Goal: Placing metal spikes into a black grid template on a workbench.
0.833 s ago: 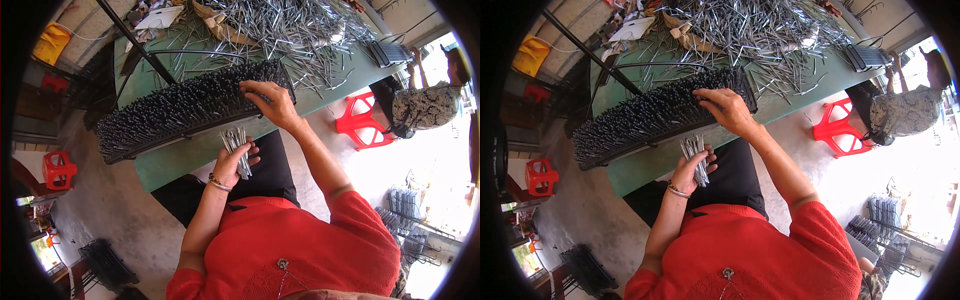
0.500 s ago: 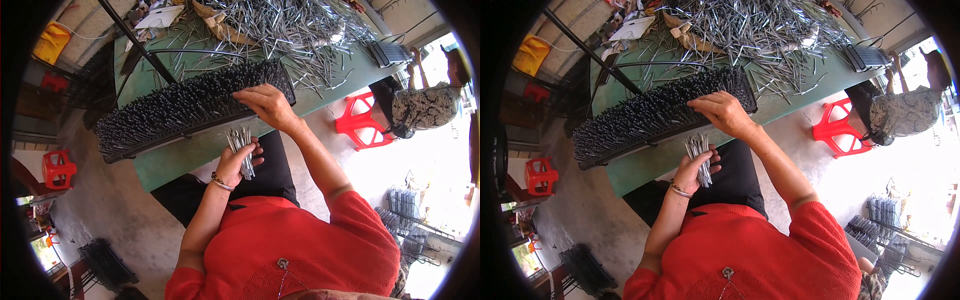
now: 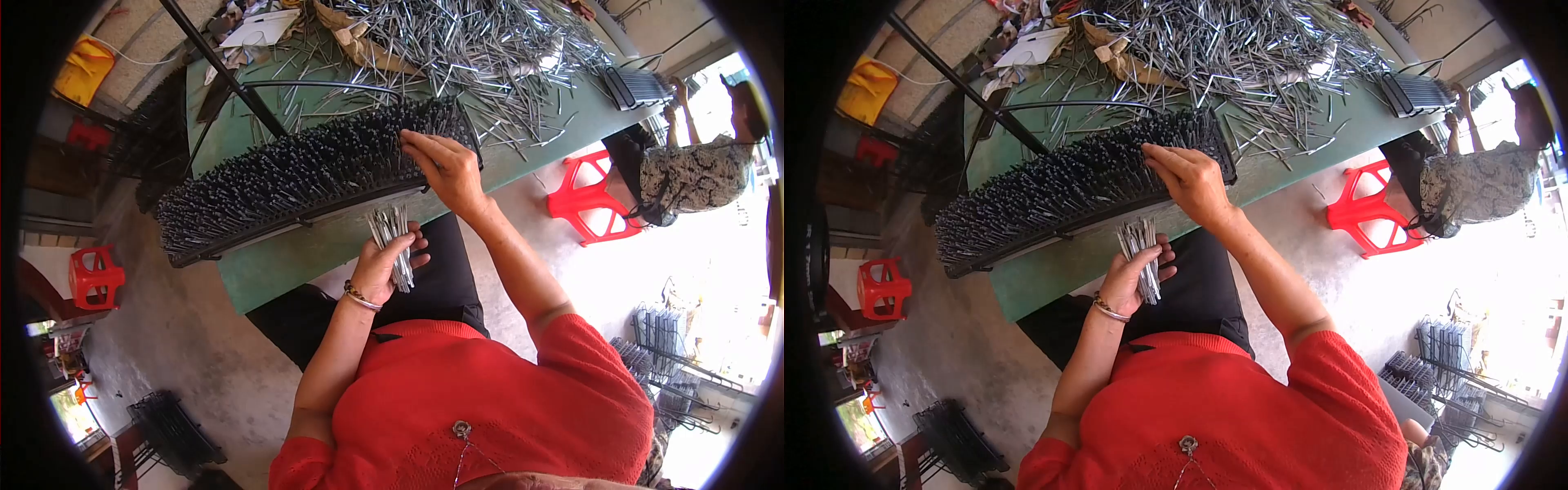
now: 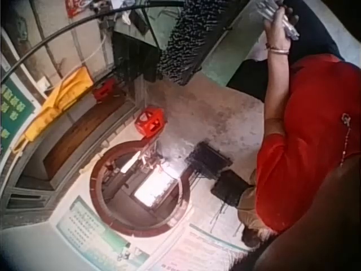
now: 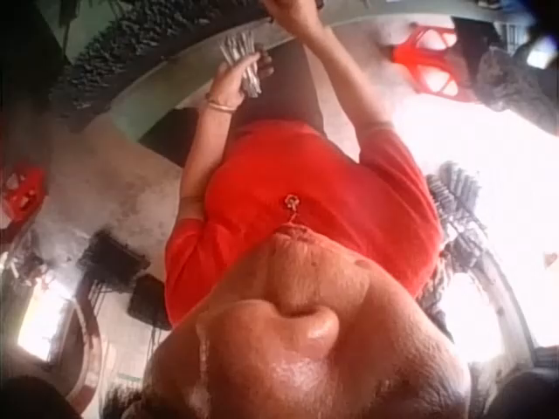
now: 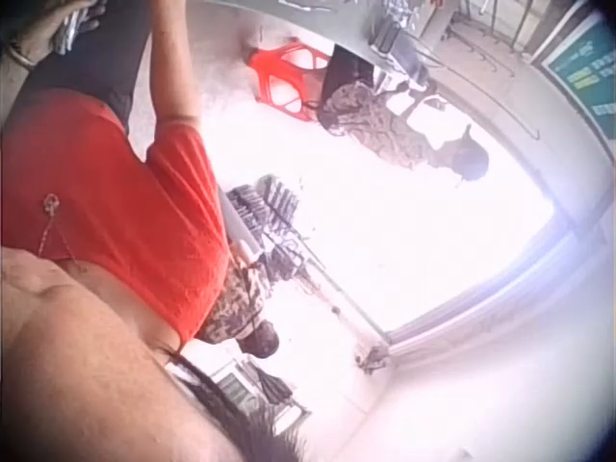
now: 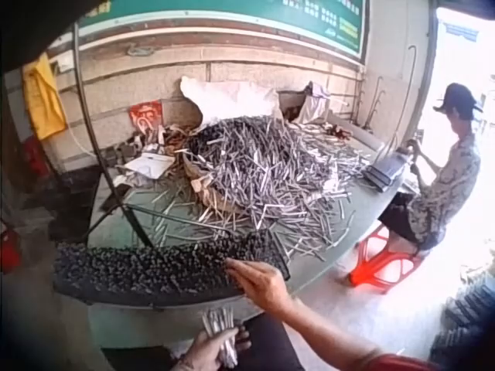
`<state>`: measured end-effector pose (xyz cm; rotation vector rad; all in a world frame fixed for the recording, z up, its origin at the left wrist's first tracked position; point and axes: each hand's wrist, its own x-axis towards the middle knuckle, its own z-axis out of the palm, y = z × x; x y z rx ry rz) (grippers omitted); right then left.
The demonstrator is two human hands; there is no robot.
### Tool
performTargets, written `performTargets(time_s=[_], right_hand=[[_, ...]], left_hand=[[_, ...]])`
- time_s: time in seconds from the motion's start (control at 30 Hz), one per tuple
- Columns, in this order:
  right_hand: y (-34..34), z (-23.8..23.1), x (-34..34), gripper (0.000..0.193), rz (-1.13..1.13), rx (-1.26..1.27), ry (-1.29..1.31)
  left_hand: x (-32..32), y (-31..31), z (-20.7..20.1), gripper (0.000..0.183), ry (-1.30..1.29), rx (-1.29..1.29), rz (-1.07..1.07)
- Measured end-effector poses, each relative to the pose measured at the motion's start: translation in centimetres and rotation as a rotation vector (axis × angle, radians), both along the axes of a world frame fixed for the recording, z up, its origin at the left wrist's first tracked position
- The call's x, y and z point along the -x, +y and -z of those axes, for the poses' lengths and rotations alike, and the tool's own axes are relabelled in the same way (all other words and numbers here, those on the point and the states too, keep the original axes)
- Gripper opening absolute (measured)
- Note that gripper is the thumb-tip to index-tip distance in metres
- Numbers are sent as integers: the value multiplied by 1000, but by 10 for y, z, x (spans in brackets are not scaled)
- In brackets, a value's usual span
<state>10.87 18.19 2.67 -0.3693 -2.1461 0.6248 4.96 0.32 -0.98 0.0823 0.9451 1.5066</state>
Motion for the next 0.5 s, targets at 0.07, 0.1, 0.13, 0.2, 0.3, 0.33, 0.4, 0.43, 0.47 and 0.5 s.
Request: performTargets(time_s=[0.07,0.1,0.13,0.2,0.3,0.33,0.4,0.43,0.47,0.5], right_hand=[[-3,1,-1,23,39,50,6],[-3,2,-2,23,39,50,6],[-3,1,-2,24,45,81,8],[-3,3,-3,24,51,113,11],[-1,7,-4,24,51,32,34],[-1,7,-4,24,36,-35,44],[-1,8,-5,24,21,-102,55],[-1,10,-5,24,40,-84,49],[-1,12,-5,25,59,-66,42],[-1,13,-5,25,60,-66,42]], left_hand=[[1,0,-1,21,1,6,5],[1,0,-2,21,3,12,9],[1,0,-2,21,3,12,9],[1,0,-4,23,3,21,28],[1,0,-5,24,20,20,44],[0,0,-6,24,20,20,45],[0,0,-6,25,22,-8,50],[0,0,-6,25,22,-7,51],[-1,0,-6,25,24,-4,51],[-1,0,-6,26,26,-1,52]])
